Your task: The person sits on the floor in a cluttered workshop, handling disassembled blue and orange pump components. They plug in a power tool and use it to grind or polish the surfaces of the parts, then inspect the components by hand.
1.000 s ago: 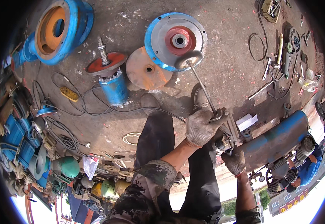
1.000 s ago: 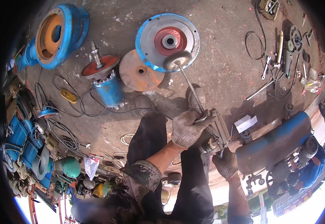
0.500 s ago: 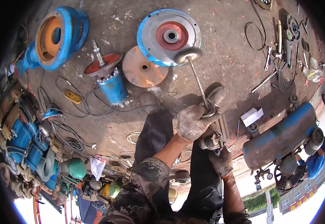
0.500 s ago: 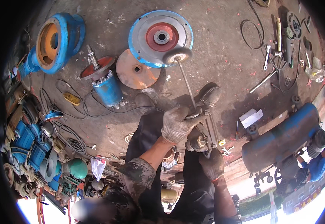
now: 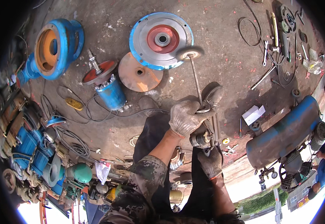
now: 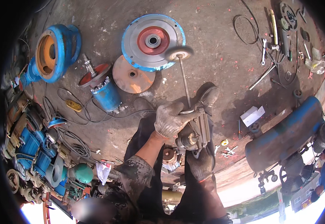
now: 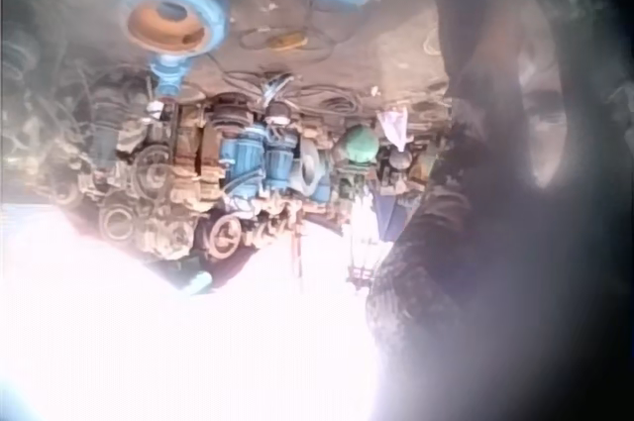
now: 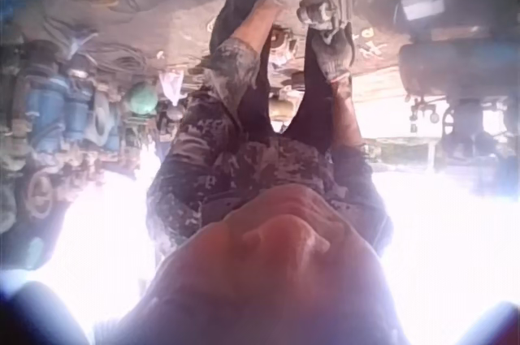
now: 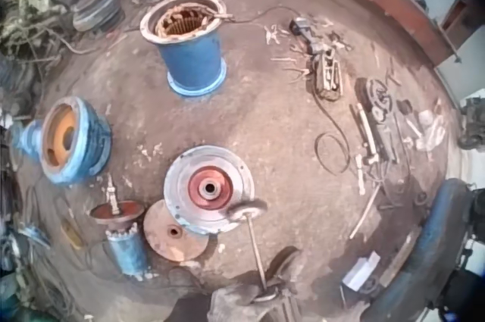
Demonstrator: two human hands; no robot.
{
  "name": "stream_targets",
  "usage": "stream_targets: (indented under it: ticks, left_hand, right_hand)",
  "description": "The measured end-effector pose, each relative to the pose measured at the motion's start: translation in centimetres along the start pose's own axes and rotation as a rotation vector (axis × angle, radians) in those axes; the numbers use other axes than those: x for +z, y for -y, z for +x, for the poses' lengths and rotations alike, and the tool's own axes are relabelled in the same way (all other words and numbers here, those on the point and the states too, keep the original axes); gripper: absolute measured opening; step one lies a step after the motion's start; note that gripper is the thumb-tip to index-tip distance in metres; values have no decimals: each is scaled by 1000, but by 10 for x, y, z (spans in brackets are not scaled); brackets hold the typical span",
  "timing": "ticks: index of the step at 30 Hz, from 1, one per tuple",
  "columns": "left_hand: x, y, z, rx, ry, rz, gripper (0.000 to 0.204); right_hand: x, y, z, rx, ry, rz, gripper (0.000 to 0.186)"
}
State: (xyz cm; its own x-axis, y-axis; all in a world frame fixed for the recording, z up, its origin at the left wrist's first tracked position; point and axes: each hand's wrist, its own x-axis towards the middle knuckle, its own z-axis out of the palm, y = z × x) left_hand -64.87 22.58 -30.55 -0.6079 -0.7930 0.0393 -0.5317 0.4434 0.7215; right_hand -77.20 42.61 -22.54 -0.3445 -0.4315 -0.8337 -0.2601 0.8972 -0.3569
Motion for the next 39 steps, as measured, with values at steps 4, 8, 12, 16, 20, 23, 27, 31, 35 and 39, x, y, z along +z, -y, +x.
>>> stream_targets:
  ticks: [4, 8, 12, 16, 20, 23, 27, 31, 35, 39]
  left_hand:
    - [17, 11, 18, 19, -6, 4, 39]
    - [21, 26, 52, 118, 0, 35, 44]
    - [13, 45, 81, 46, -31, -83, 43]
    - [4, 60, 100, 115, -63, 34, 34]
    - [-7, 61, 96, 66, -43, 66, 31]
    - [-5, 52, 91, 119, -32, -4, 25]
    - [28, 38, 60, 133, 1, -96, 35]
    - [47, 27, 29, -14, 34, -117, 32]
    - [42, 27, 27, -37, 61, -142, 30]
    - [28, 38, 41, 30, 57, -60, 32]
  right_hand:
    - [-5, 28, 13, 80, -8, -3, 42]
    - [-2, 31, 40, -71, -161, 69, 37]
    - [-18, 52, 70, -53, -69, -43, 35]
    - [-23, 81, 79, -73, -40, 43, 35]
    - [-17, 81, 76, -169, -34, 6, 35]
    - [-4, 68, 60, -75, -60, -15, 32]
    - [6, 40, 34, 153, 1, 221, 47]
    - [9, 16, 17, 194, 70, 215, 60]
    - [15, 14, 13, 63, -27, 197, 53]
    - [13, 39, 31, 59, -31, 140, 45]
